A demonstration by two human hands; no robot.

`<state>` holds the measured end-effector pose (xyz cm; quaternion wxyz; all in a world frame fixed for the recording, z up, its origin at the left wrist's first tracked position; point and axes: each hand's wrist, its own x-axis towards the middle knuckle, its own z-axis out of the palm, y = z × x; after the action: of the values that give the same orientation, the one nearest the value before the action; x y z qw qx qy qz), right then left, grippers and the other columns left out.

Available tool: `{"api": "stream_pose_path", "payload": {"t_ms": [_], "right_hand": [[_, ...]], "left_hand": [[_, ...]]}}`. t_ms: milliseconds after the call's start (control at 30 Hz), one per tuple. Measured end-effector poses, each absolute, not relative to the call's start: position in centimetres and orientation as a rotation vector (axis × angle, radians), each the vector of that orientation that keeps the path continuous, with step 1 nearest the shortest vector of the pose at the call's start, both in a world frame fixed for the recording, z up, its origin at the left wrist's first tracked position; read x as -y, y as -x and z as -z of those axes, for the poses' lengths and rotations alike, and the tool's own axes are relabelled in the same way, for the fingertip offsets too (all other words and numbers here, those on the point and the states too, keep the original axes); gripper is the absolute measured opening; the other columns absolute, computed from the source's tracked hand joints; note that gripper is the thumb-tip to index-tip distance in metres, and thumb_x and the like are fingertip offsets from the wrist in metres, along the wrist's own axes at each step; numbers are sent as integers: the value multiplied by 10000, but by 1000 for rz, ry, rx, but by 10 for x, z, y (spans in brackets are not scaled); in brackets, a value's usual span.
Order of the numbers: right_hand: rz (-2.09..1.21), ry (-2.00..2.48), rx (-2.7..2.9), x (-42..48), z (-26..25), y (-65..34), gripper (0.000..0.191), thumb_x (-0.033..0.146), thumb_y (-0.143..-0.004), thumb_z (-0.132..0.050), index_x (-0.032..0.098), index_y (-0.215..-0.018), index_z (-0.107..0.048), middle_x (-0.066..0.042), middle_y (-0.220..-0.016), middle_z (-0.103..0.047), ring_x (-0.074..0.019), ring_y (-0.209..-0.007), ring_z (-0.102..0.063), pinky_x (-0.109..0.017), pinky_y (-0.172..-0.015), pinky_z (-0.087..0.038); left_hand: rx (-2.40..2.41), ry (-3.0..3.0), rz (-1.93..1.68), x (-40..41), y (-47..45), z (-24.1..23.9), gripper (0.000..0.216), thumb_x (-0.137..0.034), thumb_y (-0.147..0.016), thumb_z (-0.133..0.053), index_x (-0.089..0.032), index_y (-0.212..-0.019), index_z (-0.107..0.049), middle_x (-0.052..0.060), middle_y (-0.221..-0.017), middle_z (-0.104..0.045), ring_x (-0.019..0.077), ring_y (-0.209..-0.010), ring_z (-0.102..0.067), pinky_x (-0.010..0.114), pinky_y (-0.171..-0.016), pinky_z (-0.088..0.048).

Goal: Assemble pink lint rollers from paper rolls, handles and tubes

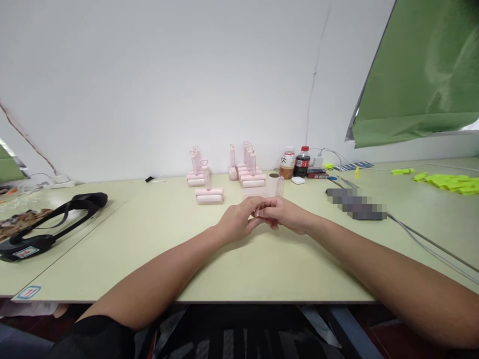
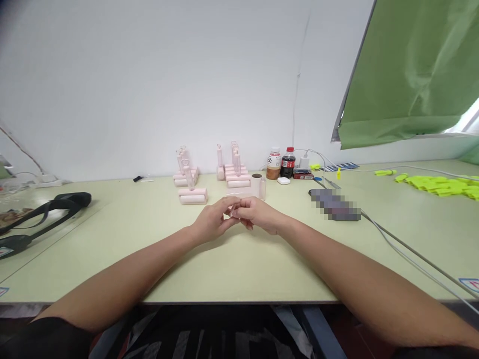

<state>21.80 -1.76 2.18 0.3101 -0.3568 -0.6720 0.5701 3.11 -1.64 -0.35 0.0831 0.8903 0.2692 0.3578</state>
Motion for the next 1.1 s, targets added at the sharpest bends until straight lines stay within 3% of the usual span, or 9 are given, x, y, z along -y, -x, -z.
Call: {"api": "stream_pose_path", "payload": {"t_ms": [167, 267, 367, 433, 500, 733, 900, 1100], "right_hand": [[-1419, 1025, 1779, 16, -21, -217, 193, 353, -730, -671, 161, -740, -662, 4, -627, -562, -85, -496, -408, -220, -419, -314], [-1308, 1118, 1742, 10, -27, -224, 178, 346, -712, -656, 172, -696, -618, 7, -607, -542, -90, -474, -403, -228, -406, -292], [-854, 1343, 1652, -5, -32, -243, 164, 330, -709, -620, 188, -651, -559, 27, -534, -480, -99, -459, -387, -238, -420, -274], [-448, 1503, 1684, -19, -30, -257, 154, 313, -708, -622, 186, -652, -556, 8, -588, -542, -116, -523, -449, -242, -467, -294], [-255, 1692, 1807, -30, -23, -267, 151, 314, -736, -591, 184, -664, -568, -19, -676, -620, -145, -607, -527, -247, -510, -322], [-159, 1882, 2070, -46, 5, -270, 104, 262, -713, -650, 177, -734, -592, -83, -804, -677, -203, -726, -586, -266, -538, -295], [-104, 1911, 2117, -48, 8, -269, 125, 296, -799, -611, 171, -790, -601, -107, -854, -680, -221, -780, -595, -271, -546, -286], [-113, 1967, 2081, -48, 4, -268, 173, 320, -841, -570, 173, -758, -604, -97, -826, -677, -210, -753, -588, -270, -539, -288]], "left_hand": [[-862, -2646, -989, 13, -38, 8, 484, -287, -920, -533, -264, -1376, -373, 72, -1218, -635, 189, -961, -668, 315, -800, -539], [-820, -2683, -1066, 11, -37, 10, 619, -271, -891, -569, -300, -1435, -274, 118, -1434, -464, 189, -974, -657, 316, -760, -551], [-846, -2696, -1131, 10, -34, 11, 641, -254, -877, -574, -310, -1435, -262, 130, -1497, -359, 182, -988, -642, 296, -705, -553], [-885, -2700, -1139, 10, -31, 10, 588, -238, -881, -551, -288, -1412, -302, 120, -1444, -414, 169, -972, -636, 284, -692, -549], [-916, -2709, -1114, 11, -29, 10, 534, -218, -877, -534, -263, -1378, -354, 106, -1387, -468, 159, -951, -632, 281, -692, -545], [-1023, -2851, -799, 8, -25, 10, 276, -257, -881, -525, -201, -1142, -594, 82, -1231, -620, 251, -1111, -571, 404, -932, -477], [-1135, -2913, -573, 3, -23, 13, 284, -321, -879, -538, -177, -1106, -628, 100, -1165, -645, 269, -999, -568, 431, -874, -467], [-1177, -2913, -499, 0, -20, 14, 308, -350, -896, -504, -184, -1128, -620, 78, -1202, -631, 251, -1015, -555, 397, -914, -450]]}}
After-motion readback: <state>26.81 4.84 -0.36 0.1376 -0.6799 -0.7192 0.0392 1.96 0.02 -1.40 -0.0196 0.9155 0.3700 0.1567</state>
